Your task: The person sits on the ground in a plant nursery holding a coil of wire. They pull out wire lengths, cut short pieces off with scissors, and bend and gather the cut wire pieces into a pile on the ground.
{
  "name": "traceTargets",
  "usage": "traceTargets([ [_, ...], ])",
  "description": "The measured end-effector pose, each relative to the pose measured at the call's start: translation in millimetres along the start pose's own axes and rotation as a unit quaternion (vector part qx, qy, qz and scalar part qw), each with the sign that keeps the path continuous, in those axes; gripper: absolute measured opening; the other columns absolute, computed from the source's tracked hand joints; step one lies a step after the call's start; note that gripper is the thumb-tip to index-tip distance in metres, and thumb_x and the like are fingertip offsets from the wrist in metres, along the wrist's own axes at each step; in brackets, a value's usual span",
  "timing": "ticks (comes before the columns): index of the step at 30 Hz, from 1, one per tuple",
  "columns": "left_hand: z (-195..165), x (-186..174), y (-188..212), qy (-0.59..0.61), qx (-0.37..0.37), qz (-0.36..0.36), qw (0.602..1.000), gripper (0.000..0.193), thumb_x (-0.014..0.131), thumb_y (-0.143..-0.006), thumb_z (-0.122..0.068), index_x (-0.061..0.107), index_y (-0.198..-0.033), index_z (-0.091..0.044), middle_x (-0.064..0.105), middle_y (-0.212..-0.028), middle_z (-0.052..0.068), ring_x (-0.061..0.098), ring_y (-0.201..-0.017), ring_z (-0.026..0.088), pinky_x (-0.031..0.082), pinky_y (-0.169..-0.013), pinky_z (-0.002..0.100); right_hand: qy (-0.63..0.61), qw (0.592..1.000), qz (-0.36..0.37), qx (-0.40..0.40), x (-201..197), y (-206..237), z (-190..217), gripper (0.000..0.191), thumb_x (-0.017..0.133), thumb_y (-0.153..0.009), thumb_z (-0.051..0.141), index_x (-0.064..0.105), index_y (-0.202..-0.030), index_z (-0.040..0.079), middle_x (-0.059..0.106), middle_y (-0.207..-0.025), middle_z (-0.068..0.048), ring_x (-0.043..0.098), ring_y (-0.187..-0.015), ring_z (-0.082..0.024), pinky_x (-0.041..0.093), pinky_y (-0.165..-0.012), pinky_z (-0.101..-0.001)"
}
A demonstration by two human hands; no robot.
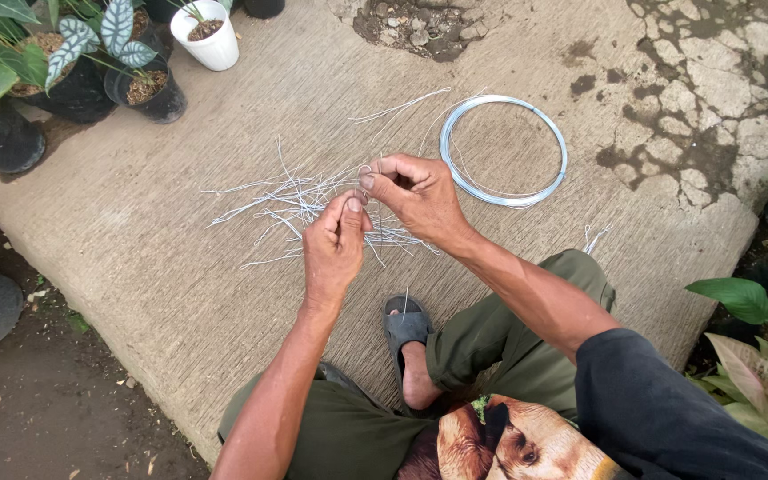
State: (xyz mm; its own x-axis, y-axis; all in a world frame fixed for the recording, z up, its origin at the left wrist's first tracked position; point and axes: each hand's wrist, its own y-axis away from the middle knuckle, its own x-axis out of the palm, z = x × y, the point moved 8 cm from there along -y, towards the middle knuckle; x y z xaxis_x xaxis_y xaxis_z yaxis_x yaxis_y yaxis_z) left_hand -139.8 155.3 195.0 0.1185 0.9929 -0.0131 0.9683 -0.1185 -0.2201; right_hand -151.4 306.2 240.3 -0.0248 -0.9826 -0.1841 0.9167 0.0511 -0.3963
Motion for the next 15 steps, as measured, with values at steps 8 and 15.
traceTargets([
  [8, 9.2, -1.3, -2.1, 0.053, 0.002, 0.020, 0.998, 0.024, 0.055, -0.110, -0.018, 0.072, -0.116, -0.003, 0.057, -0.073, -0.005, 0.048, -0.062, 0.001, 0.038, -0.051, 0.020, -0.128, 0.987, 0.089, 0.023, 4.0, -2.7, 2.0, 0.024, 0.068, -0.104, 0.021, 0.075, -0.110, -0.002, 0.074, -0.086, -0.003, 0.066, -0.074, -0.006, 0.057, -0.065, -0.0247],
  [15, -11.2, -0.5, 3.4, -0.139, 0.083, -0.001, 0.987, 0.025, 0.058, -0.106, -0.016, 0.070, -0.120, 0.000, 0.061, -0.068, 0.006, 0.055, -0.058, 0.009, 0.041, -0.051, 0.027, -0.232, 0.958, 0.111, 0.127, 5.1, 4.2, -11.3, 0.033, 0.068, -0.101, 0.018, 0.069, -0.125, -0.004, 0.067, -0.076, -0.003, 0.045, -0.052, -0.001, 0.031, -0.042, -0.0204],
])
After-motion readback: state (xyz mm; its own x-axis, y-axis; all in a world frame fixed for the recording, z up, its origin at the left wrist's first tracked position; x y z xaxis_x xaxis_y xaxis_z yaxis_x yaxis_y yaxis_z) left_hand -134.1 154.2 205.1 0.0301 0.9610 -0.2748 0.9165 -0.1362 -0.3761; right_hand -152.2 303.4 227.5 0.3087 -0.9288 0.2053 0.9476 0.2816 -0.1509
